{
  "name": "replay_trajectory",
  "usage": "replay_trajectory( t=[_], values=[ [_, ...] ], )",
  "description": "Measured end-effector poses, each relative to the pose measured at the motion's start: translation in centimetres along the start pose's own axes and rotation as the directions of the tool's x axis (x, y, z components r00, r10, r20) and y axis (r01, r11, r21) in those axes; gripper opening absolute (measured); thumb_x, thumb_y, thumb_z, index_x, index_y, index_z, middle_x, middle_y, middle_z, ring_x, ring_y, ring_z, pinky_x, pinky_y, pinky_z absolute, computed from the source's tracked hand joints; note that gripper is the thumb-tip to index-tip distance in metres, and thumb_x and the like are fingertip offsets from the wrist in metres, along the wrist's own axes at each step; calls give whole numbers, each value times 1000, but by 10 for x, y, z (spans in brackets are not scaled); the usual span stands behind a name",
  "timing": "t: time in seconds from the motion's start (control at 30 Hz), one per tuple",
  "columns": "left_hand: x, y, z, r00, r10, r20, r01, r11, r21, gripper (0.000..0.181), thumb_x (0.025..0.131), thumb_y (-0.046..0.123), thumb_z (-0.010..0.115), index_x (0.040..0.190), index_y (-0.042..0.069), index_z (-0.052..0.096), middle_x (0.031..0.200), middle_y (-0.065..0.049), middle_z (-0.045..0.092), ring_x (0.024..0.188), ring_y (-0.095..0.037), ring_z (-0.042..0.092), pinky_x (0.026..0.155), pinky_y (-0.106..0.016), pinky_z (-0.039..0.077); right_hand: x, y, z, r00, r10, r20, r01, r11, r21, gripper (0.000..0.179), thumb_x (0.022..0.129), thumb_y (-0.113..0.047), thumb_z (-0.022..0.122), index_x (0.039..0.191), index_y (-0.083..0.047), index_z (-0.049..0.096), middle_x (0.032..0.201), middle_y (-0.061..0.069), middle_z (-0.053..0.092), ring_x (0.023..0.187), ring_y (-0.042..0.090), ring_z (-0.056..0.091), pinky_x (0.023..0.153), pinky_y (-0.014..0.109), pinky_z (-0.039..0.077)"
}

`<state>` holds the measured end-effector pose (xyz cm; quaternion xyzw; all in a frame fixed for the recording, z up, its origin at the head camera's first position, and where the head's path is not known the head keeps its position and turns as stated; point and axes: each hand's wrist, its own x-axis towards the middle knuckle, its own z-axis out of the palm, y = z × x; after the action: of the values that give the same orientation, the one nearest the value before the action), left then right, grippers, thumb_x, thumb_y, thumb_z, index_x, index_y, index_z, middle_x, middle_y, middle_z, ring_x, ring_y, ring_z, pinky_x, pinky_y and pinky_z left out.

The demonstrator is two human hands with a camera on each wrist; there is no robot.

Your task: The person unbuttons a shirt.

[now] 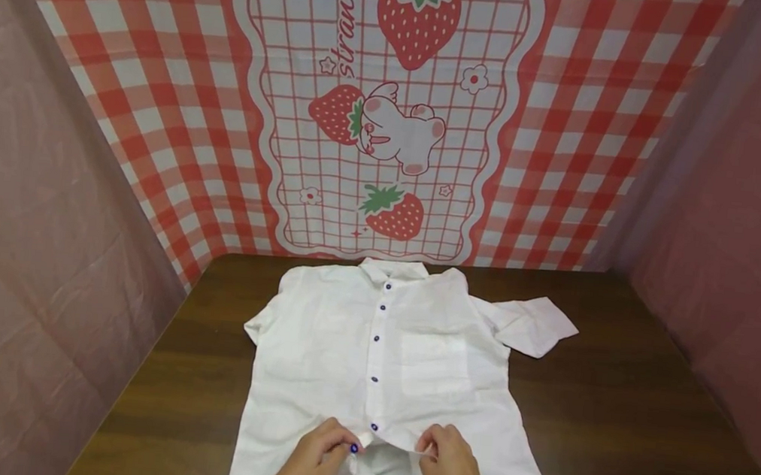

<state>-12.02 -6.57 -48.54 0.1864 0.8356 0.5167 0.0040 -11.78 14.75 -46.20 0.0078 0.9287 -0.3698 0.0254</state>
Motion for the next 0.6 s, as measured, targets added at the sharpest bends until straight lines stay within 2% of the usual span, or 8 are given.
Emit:
replay_trajectory(
  t=[0.13,0.2,0.27,0.3,0.37,0.47,0.53,0.6],
  values=[
    [1,-3,-4,995,-95,6,95,995,21,23,95,11,44,80,12,62,73,7,48,64,2,41,59,-17,39,2,10,-3,1000,23,2,-23,999,-48,21,67,7,56,73,-13,56,69,-2,41,61,6,36,57,22,32],
    [1,-6,-4,992,-121,24,120,992,30,19,95,19,49,82,11,59,71,8,46,60,2,39,56,-17,38,4,14,-2,999,30,13,-29,997,-68,21,66,8,55,74,-11,56,70,-1,41,62,9,37,58,24,32],
    [0,-11,-4,995,-96,27,94,994,52,12,90,21,58,84,11,56,69,8,44,59,3,37,55,-15,37,5,18,0,999,39,33,-36,995,-92,21,66,9,54,77,-9,55,71,1,42,63,12,38,58,25,32],
    [0,-12,-4,994,-103,37,101,993,59,11,86,18,63,86,11,55,68,7,43,58,3,36,55,-15,36,6,19,1,997,53,51,-47,994,-100,22,66,9,53,78,-9,55,72,2,42,64,13,38,59,26,32],
    [-1,-15,-4,992,-111,53,106,991,85,18,78,5,66,88,12,52,71,5,40,59,2,34,56,-16,34,8,22,2,994,68,85,-57,991,-121,22,67,9,54,82,-7,54,74,3,42,66,16,40,60,28,34],
    [-3,-14,-5,988,-143,61,134,982,133,35,65,-10,58,89,13,48,77,4,36,63,-2,34,59,-19,34,8,24,3,987,105,121,-87,985,-149,23,68,8,55,86,-6,54,77,4,44,71,19,42,62,31,36],
    [-3,-13,-6,987,-150,52,140,975,171,40,61,-14,53,90,14,46,81,4,34,67,-5,35,61,-20,36,8,26,2,986,114,124,-93,982,-162,24,68,8,56,88,-6,54,79,5,45,73,21,43,64,32,38],
    [-3,-12,-7,991,-132,25,124,971,207,42,60,-17,51,89,13,46,83,3,32,70,-7,37,65,-22,37,7,26,1,984,128,121,-106,979,-175,25,69,8,57,90,-6,54,81,5,46,76,21,44,66,34,39]
  ],
)
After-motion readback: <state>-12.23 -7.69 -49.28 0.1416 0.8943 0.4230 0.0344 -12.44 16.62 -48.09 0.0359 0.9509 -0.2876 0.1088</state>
